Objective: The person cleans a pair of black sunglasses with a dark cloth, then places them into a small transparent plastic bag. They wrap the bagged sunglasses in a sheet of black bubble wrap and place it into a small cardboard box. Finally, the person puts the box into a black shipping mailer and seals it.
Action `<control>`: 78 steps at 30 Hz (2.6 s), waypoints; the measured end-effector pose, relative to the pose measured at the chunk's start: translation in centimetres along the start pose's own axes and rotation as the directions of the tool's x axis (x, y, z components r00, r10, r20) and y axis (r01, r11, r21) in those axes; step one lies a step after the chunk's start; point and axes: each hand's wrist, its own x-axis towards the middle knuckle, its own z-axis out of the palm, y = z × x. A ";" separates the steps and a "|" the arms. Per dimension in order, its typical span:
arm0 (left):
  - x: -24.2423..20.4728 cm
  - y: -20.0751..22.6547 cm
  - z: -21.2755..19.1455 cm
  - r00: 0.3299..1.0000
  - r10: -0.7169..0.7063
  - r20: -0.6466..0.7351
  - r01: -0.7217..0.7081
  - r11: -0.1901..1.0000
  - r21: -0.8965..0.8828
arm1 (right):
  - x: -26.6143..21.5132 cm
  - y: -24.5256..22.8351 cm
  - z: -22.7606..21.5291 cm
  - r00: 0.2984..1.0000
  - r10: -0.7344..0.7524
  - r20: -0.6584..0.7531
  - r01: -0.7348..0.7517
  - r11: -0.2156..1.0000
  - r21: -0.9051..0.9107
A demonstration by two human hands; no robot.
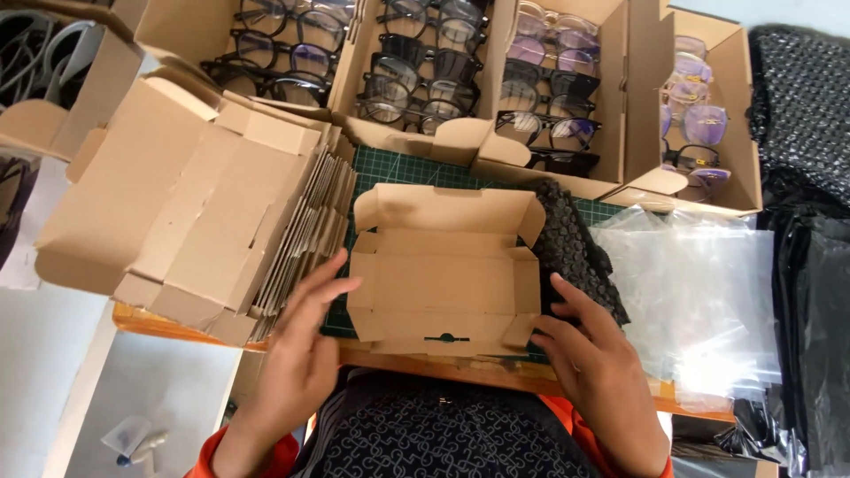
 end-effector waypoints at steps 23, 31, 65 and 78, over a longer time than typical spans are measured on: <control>0.8 -2.4 2.0 0.985 -0.078 0.156 0.101 0.985 -0.142 | 0.4 0.0 -0.2 0.971 -0.048 0.234 -0.001 0.978 0.208; 0.7 -1.9 2.4 0.986 -0.079 0.145 0.090 0.994 -0.070 | 0.8 -0.1 1.6 0.998 0.010 0.054 -0.018 0.990 0.137; 1.2 -3.8 5.4 0.987 0.148 -0.062 -0.124 0.950 0.288 | -0.5 1.3 0.0 0.779 0.100 -0.619 -0.080 0.995 0.060; 1.1 -3.9 4.9 0.989 0.146 0.032 -0.149 0.951 0.270 | 3.9 -2.1 2.0 0.943 -0.333 0.002 0.333 0.943 0.003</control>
